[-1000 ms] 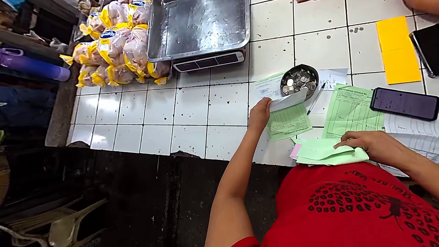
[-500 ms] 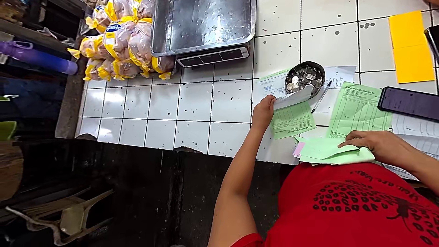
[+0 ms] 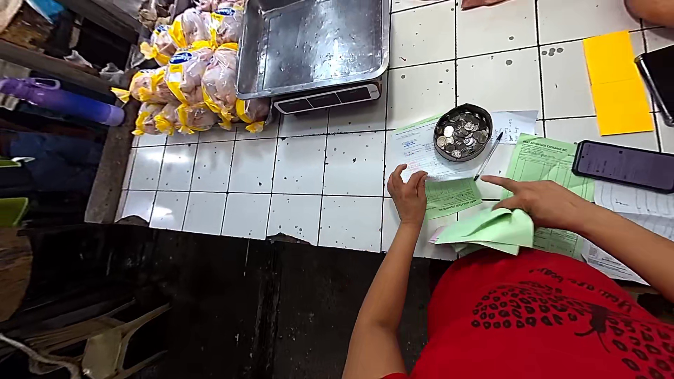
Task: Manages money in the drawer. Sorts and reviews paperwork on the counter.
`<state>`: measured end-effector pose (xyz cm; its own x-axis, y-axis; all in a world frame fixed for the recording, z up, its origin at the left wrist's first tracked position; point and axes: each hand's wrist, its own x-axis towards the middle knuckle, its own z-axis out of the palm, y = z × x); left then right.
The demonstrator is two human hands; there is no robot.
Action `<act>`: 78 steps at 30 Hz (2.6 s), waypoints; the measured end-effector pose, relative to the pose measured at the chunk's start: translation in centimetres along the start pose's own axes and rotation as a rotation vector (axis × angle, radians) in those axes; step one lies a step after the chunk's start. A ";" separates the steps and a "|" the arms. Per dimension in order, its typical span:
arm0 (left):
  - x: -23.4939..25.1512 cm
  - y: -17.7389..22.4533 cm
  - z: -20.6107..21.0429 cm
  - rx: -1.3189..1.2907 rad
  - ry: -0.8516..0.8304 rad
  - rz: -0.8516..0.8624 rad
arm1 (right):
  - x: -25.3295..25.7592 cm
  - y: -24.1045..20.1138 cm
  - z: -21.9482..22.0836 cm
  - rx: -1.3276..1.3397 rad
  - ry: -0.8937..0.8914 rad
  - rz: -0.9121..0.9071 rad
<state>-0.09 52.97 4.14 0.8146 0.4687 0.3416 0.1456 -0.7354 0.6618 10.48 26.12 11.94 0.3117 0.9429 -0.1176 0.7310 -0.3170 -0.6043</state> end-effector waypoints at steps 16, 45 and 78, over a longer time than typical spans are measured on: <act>-4.4 1.6 -2.6 0.304 -0.274 -0.642 | 4.9 1.2 1.8 0.054 -0.205 0.235; 8.2 8.8 -24.7 0.293 0.228 -0.084 | 3.3 3.1 -0.5 0.442 0.170 0.568; 11.2 -2.7 -3.9 -0.249 -0.805 -0.544 | 7.2 5.4 -0.7 0.671 0.336 0.740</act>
<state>6.47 62.11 8.80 0.8227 0.1728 -0.5416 0.5650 -0.3531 0.7457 17.07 31.10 8.35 0.7703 0.4282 -0.4726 -0.1640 -0.5831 -0.7957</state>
